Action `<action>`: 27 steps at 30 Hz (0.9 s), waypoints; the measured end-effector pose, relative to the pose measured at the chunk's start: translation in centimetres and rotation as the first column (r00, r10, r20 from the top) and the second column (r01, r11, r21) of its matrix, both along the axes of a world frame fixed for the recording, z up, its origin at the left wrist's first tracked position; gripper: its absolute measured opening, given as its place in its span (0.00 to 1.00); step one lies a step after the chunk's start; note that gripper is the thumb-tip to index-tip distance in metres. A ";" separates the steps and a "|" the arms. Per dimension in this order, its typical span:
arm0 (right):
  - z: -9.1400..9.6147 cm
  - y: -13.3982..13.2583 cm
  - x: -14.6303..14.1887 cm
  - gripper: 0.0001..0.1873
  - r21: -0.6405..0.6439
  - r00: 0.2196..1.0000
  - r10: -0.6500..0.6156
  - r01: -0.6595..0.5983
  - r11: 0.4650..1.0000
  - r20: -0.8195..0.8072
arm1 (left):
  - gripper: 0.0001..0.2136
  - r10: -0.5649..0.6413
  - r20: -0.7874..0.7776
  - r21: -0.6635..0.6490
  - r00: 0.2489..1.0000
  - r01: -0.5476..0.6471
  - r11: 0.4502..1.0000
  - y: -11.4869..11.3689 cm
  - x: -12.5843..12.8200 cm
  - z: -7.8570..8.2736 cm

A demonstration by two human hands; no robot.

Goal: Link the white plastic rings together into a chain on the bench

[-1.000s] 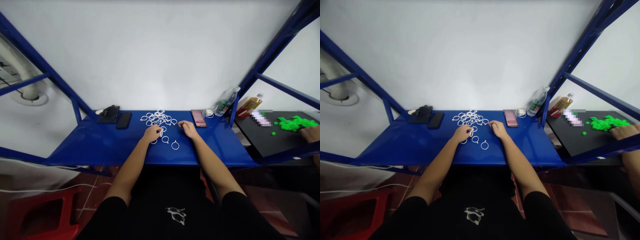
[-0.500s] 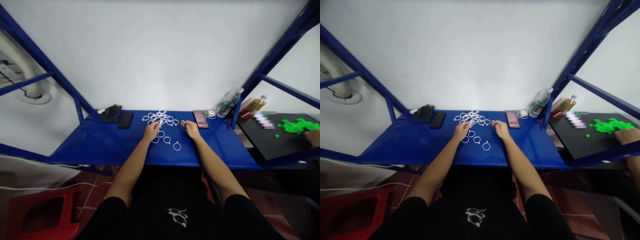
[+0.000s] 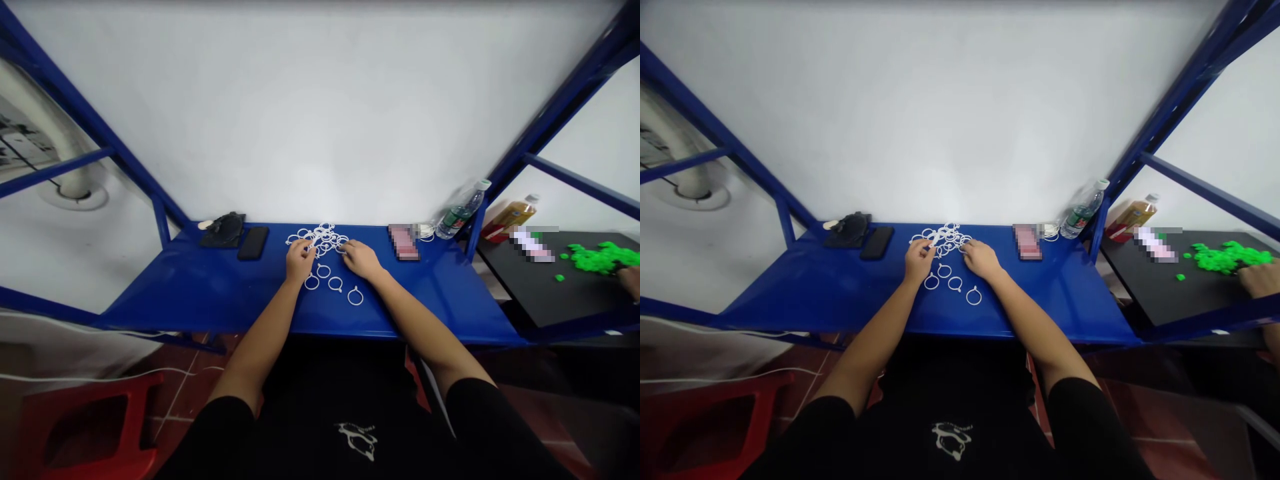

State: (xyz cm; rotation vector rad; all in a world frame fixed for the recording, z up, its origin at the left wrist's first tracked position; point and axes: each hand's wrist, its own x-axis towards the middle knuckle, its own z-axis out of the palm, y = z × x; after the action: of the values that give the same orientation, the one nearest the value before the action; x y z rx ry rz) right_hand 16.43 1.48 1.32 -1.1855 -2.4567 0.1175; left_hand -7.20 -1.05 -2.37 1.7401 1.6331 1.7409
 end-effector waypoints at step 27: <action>0.4 0.8 -1.7 0.19 -0.626 0.263 -0.569 -0.278 0.729 -0.779 | 0.18 -0.025 0.703 -0.123 0.710 0.157 0.980 3.9 -1.0 2.3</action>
State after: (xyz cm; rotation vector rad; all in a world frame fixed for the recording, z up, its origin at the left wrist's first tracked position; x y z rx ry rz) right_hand 14.76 2.27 1.69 -1.0509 -1.0675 1.3746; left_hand -8.16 2.84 -0.03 0.8645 1.2635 1.8157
